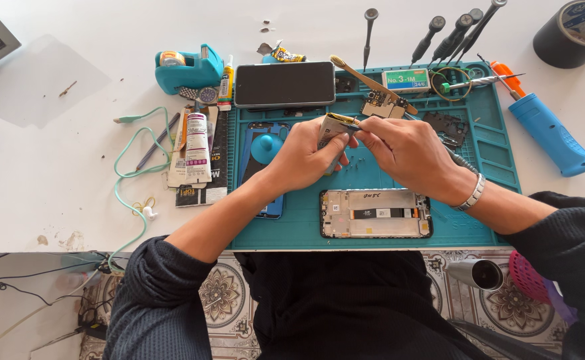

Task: The person works at a repair bench on a disassembled smartphone, using a screwdriver to remove components from the phone body. They then peel the adhesive from a battery pack and press a blue suction tool against the battery, working it to lift it out of the phone frame.

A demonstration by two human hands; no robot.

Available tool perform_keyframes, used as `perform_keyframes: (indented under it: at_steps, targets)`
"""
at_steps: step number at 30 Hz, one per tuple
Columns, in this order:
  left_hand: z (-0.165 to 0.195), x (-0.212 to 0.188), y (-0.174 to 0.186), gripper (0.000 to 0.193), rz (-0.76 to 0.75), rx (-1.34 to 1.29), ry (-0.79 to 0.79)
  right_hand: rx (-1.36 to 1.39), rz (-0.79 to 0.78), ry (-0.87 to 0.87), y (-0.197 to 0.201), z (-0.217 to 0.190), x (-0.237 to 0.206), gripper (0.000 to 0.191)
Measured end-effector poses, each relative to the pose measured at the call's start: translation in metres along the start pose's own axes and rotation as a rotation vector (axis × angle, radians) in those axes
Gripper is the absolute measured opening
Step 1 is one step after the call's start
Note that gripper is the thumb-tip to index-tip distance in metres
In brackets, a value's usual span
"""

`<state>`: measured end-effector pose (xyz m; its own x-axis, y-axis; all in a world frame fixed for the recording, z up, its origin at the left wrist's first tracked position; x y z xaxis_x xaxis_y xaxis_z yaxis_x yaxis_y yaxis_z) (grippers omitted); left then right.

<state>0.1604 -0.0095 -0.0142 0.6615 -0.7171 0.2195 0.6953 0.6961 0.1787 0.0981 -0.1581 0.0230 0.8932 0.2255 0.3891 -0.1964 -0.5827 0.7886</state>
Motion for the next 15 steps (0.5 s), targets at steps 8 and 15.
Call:
perform_keyframes:
  at_steps: [8, 15]
  targets:
    - [-0.0002, -0.0001, -0.0008, 0.020, 0.005, -0.001, 0.002, -0.014, 0.004, -0.005, 0.0005, 0.0003, 0.0000, 0.018]
    - [0.0008, -0.0004, -0.0011, 0.020, -0.004, -0.002, -0.002, -0.027, -0.016, -0.039, -0.0002, 0.0037, -0.0006, 0.016]
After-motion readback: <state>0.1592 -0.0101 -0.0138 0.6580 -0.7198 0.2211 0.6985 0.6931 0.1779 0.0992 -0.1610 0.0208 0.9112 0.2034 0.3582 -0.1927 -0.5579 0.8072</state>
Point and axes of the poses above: each hand's wrist, its own x-axis towards the middle knuckle, its own y-axis out of the back of the hand, z = x × y, the point moved 6 cm from there along x, towards the middle knuckle, and after that the axes turned 5 degrees about -y, right-handed, at the moved point
